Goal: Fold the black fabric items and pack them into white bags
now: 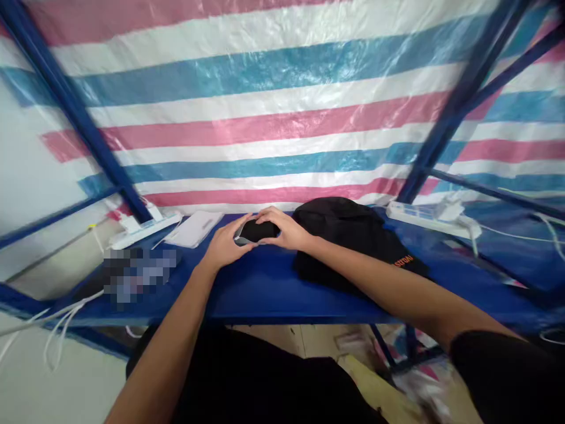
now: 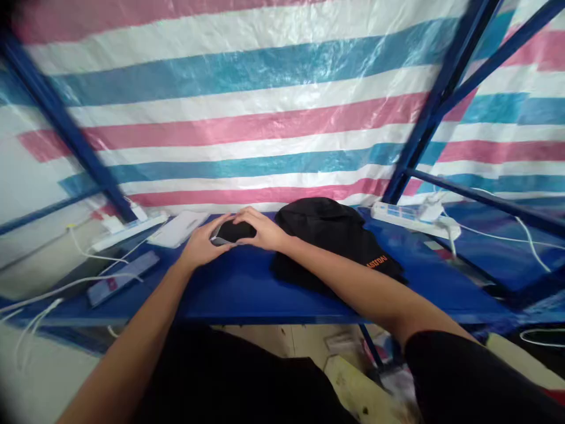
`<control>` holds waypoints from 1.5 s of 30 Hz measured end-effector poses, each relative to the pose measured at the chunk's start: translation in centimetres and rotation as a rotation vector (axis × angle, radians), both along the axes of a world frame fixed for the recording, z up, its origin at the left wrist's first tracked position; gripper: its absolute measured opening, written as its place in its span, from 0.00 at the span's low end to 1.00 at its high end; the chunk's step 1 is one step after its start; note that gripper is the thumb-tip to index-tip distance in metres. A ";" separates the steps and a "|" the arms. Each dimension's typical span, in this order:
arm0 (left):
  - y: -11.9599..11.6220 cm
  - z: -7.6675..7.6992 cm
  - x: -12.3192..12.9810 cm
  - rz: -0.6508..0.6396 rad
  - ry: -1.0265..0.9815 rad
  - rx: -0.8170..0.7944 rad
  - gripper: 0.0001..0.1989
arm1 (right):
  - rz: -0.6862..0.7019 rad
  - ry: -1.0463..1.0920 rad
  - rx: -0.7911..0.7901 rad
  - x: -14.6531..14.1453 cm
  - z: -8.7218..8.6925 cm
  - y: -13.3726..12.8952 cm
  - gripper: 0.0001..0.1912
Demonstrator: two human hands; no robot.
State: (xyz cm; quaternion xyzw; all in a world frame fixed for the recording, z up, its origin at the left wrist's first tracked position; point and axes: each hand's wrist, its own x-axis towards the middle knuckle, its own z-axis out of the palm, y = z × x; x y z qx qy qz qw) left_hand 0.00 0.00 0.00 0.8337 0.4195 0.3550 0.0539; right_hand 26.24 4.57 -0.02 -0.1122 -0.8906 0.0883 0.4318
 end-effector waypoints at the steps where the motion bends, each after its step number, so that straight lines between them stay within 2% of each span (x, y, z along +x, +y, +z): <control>1: 0.0 0.1 0.1 -0.005 -0.005 -0.004 0.43 | 0.001 -0.004 0.001 0.0 -0.1 0.0 0.27; 6: -0.1 0.3 0.1 -0.009 -0.083 0.001 0.37 | -0.052 0.001 0.049 -0.3 -0.2 -0.1 0.21; 10: 0.1 0.0 -0.4 0.005 -0.104 0.031 0.47 | -0.111 0.032 0.039 -0.6 -0.2 -0.5 0.22; 12: 0.4 -0.2 -0.7 0.001 -0.066 0.042 0.47 | -0.124 0.051 0.020 -0.7 -0.1 -0.7 0.24; 17: 1.2 -0.9 -1.3 -0.052 -0.006 0.121 0.37 | -0.121 -0.017 0.073 -0.4 0.4 -0.6 0.27; 22: 1.2 -1.3 -1.2 -0.014 -0.054 0.194 0.33 | -0.147 -0.153 0.131 0.4 0.6 -0.2 0.25; 29: 0.8 -1.0 0.0 -0.067 -0.124 0.180 0.30 | -0.263 -0.081 0.056 0.0 -0.5 -0.1 0.11; 34: 1.1 -1.5 0.4 -0.165 -0.125 0.199 0.16 | -0.284 -0.266 0.108 -0.6 -1.0 0.7 0.06; 36: 1.3 -1.5 0.2 -0.156 -0.139 0.199 0.15 | -0.283 -0.302 0.122 -0.8 -0.8 0.5 0.08; 40: 1.4 -1.2 -0.6 -0.060 -0.210 0.180 0.15 | -0.283 -0.226 0.141 -0.9 0.1 -0.8 0.17; 45: 0.5 -0.5 -0.4 -0.009 -0.280 0.155 0.16 | -0.339 -0.182 0.115 -0.9 0.8 -2.0 0.22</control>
